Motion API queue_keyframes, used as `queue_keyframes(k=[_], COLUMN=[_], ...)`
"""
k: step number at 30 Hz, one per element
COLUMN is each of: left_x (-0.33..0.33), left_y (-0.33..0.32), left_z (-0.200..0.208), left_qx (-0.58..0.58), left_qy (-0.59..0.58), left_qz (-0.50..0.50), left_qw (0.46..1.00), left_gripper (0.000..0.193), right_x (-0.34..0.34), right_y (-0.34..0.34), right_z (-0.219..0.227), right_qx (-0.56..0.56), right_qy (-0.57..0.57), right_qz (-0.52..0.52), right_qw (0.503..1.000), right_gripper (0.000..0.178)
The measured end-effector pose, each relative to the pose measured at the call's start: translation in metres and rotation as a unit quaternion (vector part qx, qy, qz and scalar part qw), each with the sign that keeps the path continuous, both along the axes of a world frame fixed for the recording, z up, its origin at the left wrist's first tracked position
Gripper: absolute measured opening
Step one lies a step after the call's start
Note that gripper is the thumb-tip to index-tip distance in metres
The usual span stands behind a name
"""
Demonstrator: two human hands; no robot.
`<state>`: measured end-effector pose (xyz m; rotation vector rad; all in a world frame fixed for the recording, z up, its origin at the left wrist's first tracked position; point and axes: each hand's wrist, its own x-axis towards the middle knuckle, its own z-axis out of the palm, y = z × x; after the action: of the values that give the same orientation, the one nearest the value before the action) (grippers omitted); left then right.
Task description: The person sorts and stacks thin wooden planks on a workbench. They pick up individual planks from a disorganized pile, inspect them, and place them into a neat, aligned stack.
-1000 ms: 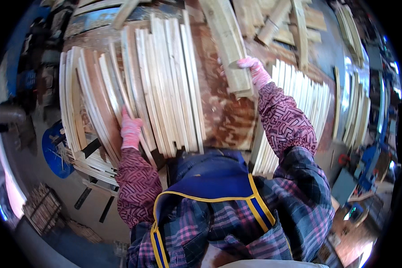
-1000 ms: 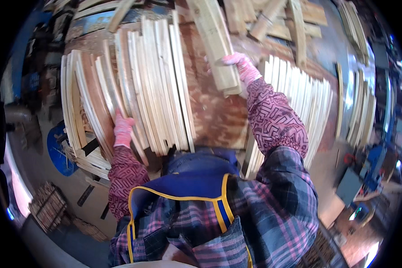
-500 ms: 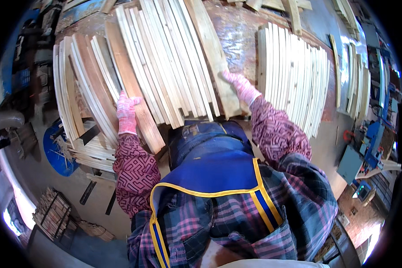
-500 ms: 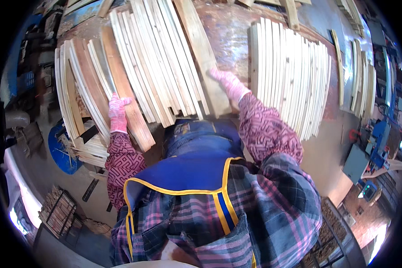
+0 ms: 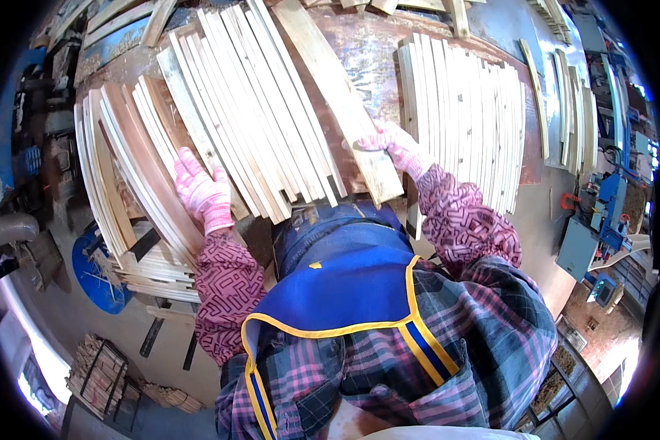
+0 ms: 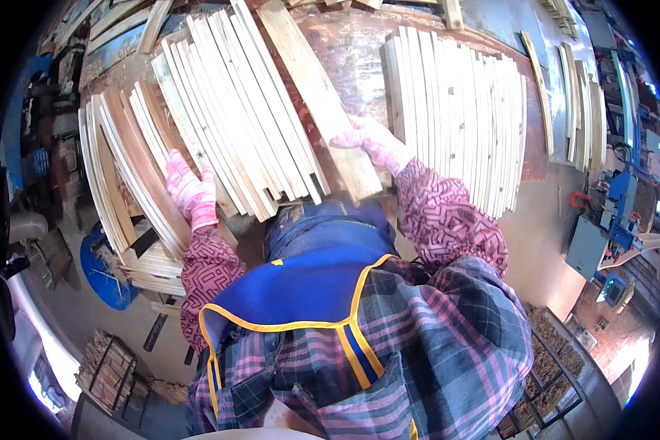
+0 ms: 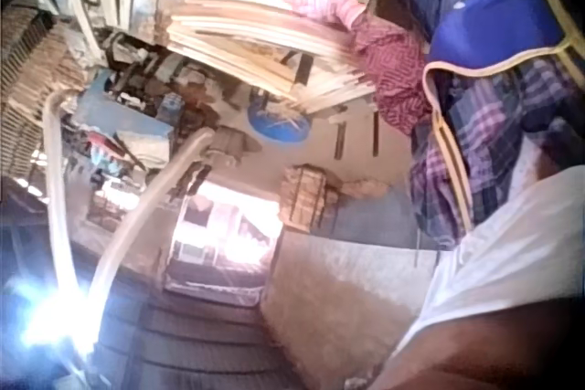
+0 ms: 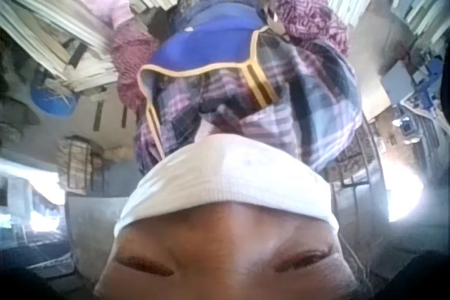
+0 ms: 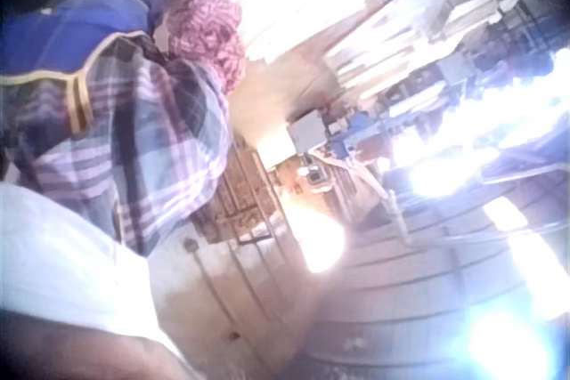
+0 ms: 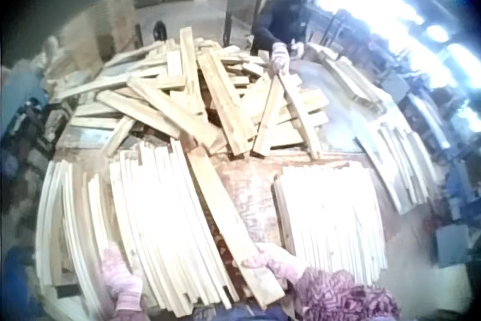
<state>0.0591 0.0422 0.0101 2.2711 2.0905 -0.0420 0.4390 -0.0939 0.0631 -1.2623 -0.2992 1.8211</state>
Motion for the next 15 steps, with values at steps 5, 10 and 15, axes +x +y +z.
queue_keyframes(k=[5, 10, 15], left_x=[0.018, 0.016, 0.020], left_y=[0.005, 0.017, 0.027], left_z=[-0.048, -0.053, -0.035], left_qx=[-0.085, -0.129, -0.063], left_qy=[-0.005, -0.032, -0.144], left_qz=[0.099, 0.143, 0.188], left_qw=[0.991, 0.981, 0.970], left_gripper=[0.075, 0.065, 0.061], right_x=[0.003, 0.022, 0.045], right_y=[-0.012, 0.000, 0.019], right_z=[-0.003, 0.005, 0.020], right_qx=[-0.002, -0.010, 0.019], right_qy=[-0.066, -0.116, -0.084], right_qz=[-0.002, -0.092, -0.200], right_qw=[0.998, 0.989, 0.976], right_gripper=[0.052, 0.049, 0.055])
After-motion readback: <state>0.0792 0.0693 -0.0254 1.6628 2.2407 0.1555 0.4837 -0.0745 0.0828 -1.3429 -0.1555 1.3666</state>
